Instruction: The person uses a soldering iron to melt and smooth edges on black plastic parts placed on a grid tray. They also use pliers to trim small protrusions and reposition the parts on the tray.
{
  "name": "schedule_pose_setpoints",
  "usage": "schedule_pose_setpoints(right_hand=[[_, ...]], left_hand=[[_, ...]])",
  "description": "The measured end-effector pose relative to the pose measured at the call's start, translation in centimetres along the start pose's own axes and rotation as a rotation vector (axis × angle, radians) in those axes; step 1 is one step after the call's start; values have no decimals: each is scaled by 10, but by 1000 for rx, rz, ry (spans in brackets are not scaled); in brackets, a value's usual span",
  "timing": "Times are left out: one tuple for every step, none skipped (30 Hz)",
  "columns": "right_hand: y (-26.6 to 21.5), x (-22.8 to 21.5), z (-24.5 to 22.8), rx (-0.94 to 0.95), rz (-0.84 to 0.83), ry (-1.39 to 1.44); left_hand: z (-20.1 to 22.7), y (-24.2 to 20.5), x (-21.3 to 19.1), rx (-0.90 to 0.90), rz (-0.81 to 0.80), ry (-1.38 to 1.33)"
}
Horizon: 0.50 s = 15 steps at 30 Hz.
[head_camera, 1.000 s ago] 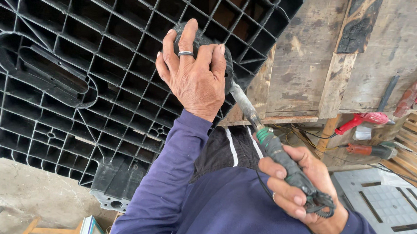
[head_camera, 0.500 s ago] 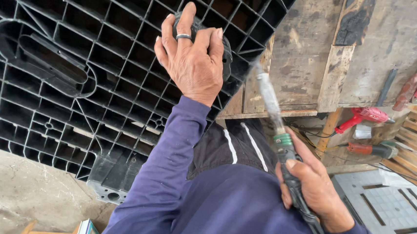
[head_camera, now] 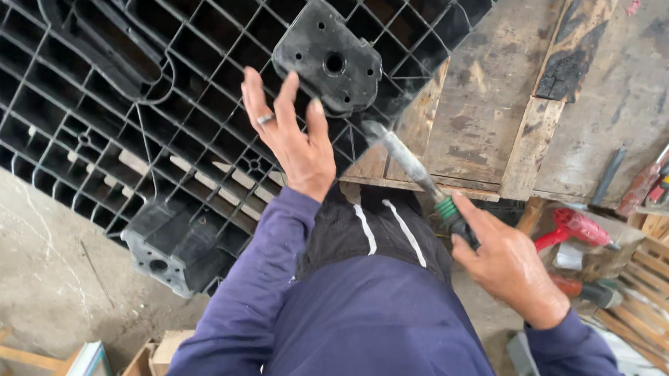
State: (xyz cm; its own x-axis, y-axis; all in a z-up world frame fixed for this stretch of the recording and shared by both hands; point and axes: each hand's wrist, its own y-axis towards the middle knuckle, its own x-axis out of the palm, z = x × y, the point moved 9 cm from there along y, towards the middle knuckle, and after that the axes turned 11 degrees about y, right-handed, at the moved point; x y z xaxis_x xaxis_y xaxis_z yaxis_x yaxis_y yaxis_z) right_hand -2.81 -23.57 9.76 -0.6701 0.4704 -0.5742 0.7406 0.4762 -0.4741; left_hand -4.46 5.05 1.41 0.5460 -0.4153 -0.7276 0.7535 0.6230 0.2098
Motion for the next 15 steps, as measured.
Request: schedule_pose_setpoints(right_hand=[[5, -4, 2, -8, -21, -34], [11, -9, 2, -31, -42, -70], [18, -16, 2, -55, -62, -107], [22, -21, 3, -71, -89, -141], [26, -26, 5, -85, -108, -181], [32, -32, 7, -100, -122, -221], [39, -36, 9, -115, -135, -260], [45, -40, 9, -161, -147, -255], [50, -44, 8, -206, -159, -249], [52, -47, 6, -252, -169, -244], [54, -51, 8, -253, -175, -242], [55, -53, 10, -254, -176, -238], [57, -55, 12, -255, -178, -233], [55, -57, 17, -213, -170, -213], [52, -59, 22, -171, -162, -192]], left_hand=[[-1, -16, 1, 1, -22, 70], [-4, -31, 5, -42, -54, 85], [-6, -47, 11, -85, -86, 97], [-9, -63, 19, -134, -127, 112], [-12, -75, 29, -153, -170, 146], [-15, -85, 40, -169, -212, 178], [-19, -93, 49, -185, -255, 210], [-19, -98, 54, -148, -254, 255], [-19, -102, 58, -112, -253, 300], [-20, -104, 61, -73, -252, 345], [-22, -108, 63, -79, -252, 363], [-24, -108, 64, -81, -253, 382], [-24, -107, 65, -83, -254, 400], [-24, -108, 64, -87, -252, 392], [-22, -108, 63, -91, -250, 385]])
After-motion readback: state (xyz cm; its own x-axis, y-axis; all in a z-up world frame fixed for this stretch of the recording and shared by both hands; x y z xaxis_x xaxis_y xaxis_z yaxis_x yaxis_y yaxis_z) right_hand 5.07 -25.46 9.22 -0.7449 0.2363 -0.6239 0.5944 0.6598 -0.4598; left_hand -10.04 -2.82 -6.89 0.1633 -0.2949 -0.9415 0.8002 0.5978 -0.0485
